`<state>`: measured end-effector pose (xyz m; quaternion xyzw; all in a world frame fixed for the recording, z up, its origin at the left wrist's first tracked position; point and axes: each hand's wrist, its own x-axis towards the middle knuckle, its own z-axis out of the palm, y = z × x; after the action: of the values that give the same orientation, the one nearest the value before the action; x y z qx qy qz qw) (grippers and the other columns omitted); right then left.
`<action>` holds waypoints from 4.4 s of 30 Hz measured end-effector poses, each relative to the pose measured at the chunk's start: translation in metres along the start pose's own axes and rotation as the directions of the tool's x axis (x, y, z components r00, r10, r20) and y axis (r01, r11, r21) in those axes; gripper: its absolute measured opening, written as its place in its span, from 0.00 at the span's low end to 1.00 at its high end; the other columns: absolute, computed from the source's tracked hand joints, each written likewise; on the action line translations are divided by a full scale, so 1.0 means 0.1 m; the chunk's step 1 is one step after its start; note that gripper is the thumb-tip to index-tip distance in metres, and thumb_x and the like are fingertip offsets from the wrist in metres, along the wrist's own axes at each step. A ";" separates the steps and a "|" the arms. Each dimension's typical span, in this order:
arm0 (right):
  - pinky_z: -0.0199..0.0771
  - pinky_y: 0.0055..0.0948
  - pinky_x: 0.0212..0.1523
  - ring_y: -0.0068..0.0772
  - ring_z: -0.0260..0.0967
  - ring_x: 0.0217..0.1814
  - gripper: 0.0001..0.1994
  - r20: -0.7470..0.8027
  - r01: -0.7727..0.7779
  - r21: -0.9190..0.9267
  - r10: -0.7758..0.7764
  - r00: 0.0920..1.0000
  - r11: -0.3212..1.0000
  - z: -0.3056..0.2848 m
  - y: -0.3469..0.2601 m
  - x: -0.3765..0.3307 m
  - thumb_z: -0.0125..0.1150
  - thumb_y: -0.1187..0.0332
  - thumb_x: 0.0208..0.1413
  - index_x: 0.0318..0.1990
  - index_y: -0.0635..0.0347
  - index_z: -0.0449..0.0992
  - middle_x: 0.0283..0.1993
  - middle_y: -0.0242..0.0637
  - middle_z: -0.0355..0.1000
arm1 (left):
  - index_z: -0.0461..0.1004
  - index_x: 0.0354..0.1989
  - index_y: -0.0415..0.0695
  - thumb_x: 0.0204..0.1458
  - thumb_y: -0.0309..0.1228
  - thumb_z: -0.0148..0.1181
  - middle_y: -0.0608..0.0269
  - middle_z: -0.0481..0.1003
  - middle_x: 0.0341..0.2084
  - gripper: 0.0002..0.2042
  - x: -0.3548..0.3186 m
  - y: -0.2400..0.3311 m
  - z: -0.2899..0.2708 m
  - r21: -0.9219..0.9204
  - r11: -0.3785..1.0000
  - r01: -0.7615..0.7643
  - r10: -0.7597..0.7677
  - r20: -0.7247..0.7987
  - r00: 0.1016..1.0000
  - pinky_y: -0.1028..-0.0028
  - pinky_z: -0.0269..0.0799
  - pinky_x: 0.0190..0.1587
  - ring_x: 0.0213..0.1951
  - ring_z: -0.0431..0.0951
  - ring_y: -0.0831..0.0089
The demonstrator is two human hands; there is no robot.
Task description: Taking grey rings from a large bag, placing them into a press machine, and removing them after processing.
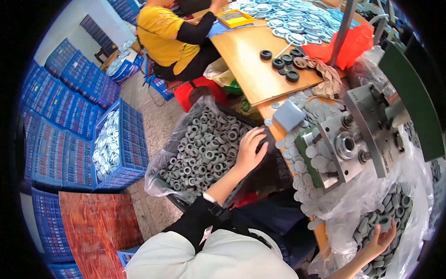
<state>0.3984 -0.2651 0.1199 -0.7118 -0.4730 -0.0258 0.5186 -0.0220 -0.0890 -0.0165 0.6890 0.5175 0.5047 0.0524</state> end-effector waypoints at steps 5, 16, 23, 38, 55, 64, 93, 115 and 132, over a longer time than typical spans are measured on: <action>0.60 0.30 0.57 0.33 0.61 0.53 0.33 0.120 -0.100 0.343 0.062 0.991 0.934 0.45 -0.75 -0.15 0.68 0.82 0.34 0.53 0.65 0.61 0.51 0.38 0.61 | 0.73 0.42 0.42 0.46 0.30 0.59 0.57 0.70 0.49 0.13 0.63 0.25 0.44 0.062 0.975 -0.215 0.207 0.113 0.972 0.58 0.62 0.53 0.54 0.67 0.55; 0.73 0.32 0.32 0.34 0.73 0.30 0.26 0.145 -0.088 0.352 0.039 0.989 0.932 1.67 -1.52 -0.05 0.73 0.67 0.41 0.46 0.67 0.67 0.33 0.44 0.73 | 0.70 0.54 0.52 0.53 0.39 0.55 0.64 0.65 0.58 0.19 0.94 0.24 0.73 0.243 0.938 -0.248 0.151 0.358 0.921 0.45 0.49 0.57 0.63 0.57 0.56; 0.72 0.37 0.34 0.49 0.73 0.35 0.21 0.385 -0.136 0.119 0.081 0.919 0.983 1.59 -1.65 0.16 0.70 0.67 0.42 0.44 0.64 0.72 0.36 0.48 0.74 | 0.69 0.54 0.54 0.54 0.39 0.53 0.66 0.64 0.59 0.19 1.03 0.28 0.79 0.306 0.922 -0.239 0.077 0.460 0.885 0.45 0.51 0.56 0.63 0.57 0.58; 0.66 0.39 0.48 0.50 0.67 0.48 0.18 0.194 -0.149 -0.545 0.297 0.935 0.825 0.21 0.17 -0.34 0.68 0.70 0.38 0.39 0.66 0.74 0.43 0.47 0.71 | 0.67 0.50 0.32 0.47 0.30 0.61 0.52 0.71 0.47 0.22 1.01 1.48 0.53 -0.558 0.785 -0.268 0.274 -0.075 0.959 0.68 0.62 0.53 0.49 0.70 0.63; 0.61 0.26 0.28 0.31 0.59 0.27 0.18 -0.225 -0.283 -0.088 0.257 0.940 0.955 0.26 0.01 -0.37 0.68 0.72 0.32 0.19 0.66 0.58 0.37 0.39 0.64 | 0.70 0.44 0.34 0.48 0.27 0.63 0.53 0.73 0.41 0.16 0.05 0.19 -0.26 -0.160 0.917 0.366 -0.389 -0.147 0.909 0.69 0.71 0.44 0.40 0.74 0.65; 0.64 0.32 0.45 0.43 0.63 0.43 0.19 -0.183 -0.145 -0.133 0.120 0.976 0.980 0.37 -0.09 -0.34 0.72 0.69 0.38 0.31 0.65 0.64 0.43 0.44 0.65 | 0.51 0.63 0.34 0.45 0.50 0.63 0.44 0.52 0.62 0.43 -1.03 -1.76 -1.08 0.664 0.540 0.517 -0.684 -0.012 0.729 0.54 0.57 0.59 0.62 0.54 0.48; 0.68 0.35 0.51 0.43 0.69 0.52 0.23 -0.072 -0.037 0.079 0.042 0.997 0.996 0.68 -0.93 -0.25 0.67 0.71 0.45 0.50 0.64 0.69 0.51 0.45 0.70 | 0.71 0.53 0.49 0.55 0.33 0.53 0.65 0.68 0.56 0.17 1.02 0.07 0.74 0.154 0.966 -0.209 0.122 0.443 0.888 0.44 0.40 0.63 0.62 0.60 0.63; 0.70 0.25 0.36 0.26 0.68 0.35 0.22 -0.108 -0.209 0.174 0.230 0.967 0.962 0.29 -0.72 -0.21 0.69 0.71 0.41 0.45 0.63 0.69 0.40 0.38 0.72 | 0.72 0.40 0.41 0.38 0.28 0.69 0.56 0.75 0.34 0.18 1.03 1.65 0.55 -0.360 0.922 -0.146 0.189 0.087 0.978 0.66 0.67 0.45 0.39 0.74 0.56; 0.71 0.43 0.39 0.56 0.69 0.41 0.27 0.495 -0.101 0.092 0.042 0.868 0.991 1.52 -1.69 0.25 0.66 0.71 0.42 0.51 0.65 0.62 0.41 0.55 0.69 | 0.64 0.55 0.35 0.53 0.33 0.56 0.48 0.62 0.57 0.22 0.41 -0.22 -0.17 0.166 0.983 0.081 -0.105 0.140 0.985 0.56 0.54 0.60 0.60 0.58 0.49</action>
<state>0.2251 -0.1300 0.1835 -0.6810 -0.5632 0.2024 0.4220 -0.0515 -0.0550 0.0054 0.7017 0.5826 0.4060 0.0588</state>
